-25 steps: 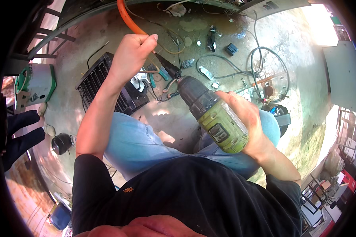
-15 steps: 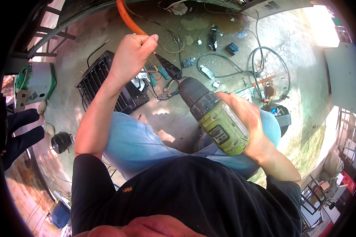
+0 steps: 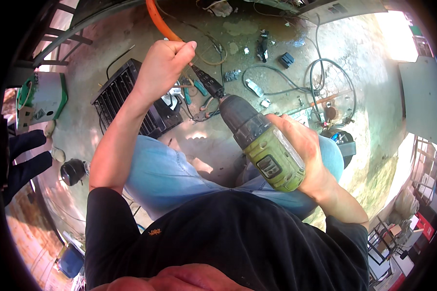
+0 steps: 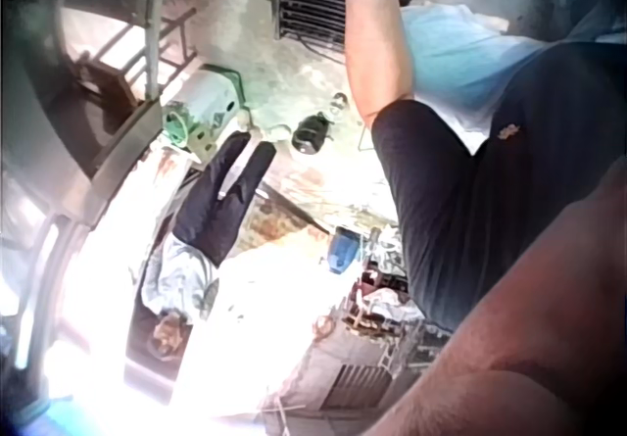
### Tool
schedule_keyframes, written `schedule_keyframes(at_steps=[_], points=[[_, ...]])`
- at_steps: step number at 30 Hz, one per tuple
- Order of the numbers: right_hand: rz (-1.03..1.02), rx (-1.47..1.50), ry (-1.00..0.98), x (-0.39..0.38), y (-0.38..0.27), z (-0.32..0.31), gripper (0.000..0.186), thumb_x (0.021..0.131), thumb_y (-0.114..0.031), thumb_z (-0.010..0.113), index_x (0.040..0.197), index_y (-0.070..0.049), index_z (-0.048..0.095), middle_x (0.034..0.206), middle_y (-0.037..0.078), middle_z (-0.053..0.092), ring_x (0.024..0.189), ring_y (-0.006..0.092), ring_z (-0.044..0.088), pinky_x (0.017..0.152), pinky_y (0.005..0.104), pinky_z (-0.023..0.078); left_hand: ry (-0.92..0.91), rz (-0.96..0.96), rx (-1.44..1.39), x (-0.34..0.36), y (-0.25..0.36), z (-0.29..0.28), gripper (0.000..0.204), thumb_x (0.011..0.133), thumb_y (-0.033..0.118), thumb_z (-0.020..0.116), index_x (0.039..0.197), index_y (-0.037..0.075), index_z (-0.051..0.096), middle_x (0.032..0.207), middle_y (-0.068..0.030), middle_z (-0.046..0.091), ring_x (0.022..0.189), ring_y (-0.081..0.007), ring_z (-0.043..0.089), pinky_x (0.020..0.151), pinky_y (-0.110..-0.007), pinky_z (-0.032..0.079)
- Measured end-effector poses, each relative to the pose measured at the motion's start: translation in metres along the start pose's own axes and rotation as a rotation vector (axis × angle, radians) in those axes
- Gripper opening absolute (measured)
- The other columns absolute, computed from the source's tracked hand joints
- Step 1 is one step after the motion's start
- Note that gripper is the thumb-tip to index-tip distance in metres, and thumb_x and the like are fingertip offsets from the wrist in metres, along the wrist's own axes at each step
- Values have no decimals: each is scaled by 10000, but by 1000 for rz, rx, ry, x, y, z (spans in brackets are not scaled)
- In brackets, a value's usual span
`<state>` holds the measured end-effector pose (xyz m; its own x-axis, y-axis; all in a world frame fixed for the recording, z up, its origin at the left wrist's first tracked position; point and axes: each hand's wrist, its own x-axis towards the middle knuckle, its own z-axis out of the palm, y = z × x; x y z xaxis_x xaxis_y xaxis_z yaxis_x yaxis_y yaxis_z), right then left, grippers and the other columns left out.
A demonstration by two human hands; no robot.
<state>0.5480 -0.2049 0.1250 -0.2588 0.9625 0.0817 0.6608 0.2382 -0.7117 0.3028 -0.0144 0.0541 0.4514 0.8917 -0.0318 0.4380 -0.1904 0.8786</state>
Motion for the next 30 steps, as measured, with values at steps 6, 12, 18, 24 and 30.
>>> schedule_keyframes(at_steps=[6, 12, 18, 24, 30], points=[[7, 7, 6, 0, 3, 2, 622, 652, -109, 846, 1203, 43, 600, 875, 146, 619, 768, 316, 629, 687, 380, 499, 3, -10, 9, 0, 1, -1, 516, 1024, 300, 559, 645, -18, 412, 554, -15, 287, 550, -103, 290, 519, -351, 314], [-31, -12, 18, 3, 2, 5, 564, 662, -74, 828, 1170, 38, 610, 846, 137, 602, 741, 306, 615, 653, 378, 487, 4, -2, 15, -2, 4, -2, 507, 1019, 291, 557, 652, -18, 394, 557, -27, 276, 545, -115, 278, 512, -359, 305], [-42, -27, 3, 4, 3, 6, 536, 678, -67, 820, 1161, 31, 609, 827, 132, 579, 718, 310, 594, 643, 385, 472, -9, 15, 32, -2, -1, -1, 498, 1015, 283, 556, 663, -12, 364, 574, -33, 254, 551, -122, 265, 509, -364, 291], [-56, -47, 18, 6, 2, 5, 569, 646, -80, 823, 1162, 45, 618, 803, 133, 574, 714, 313, 594, 634, 391, 469, 8, 16, 27, -3, 4, -3, 500, 1018, 288, 548, 665, -8, 354, 580, -32, 249, 551, -123, 263, 505, -366, 282], [-50, -53, 38, 4, 0, 6, 575, 650, -83, 820, 1172, 44, 615, 818, 142, 583, 724, 319, 601, 641, 389, 471, 22, 31, 22, -3, 0, 0, 504, 1020, 292, 546, 667, -4, 338, 589, -36, 235, 553, -124, 256, 509, -372, 279]])
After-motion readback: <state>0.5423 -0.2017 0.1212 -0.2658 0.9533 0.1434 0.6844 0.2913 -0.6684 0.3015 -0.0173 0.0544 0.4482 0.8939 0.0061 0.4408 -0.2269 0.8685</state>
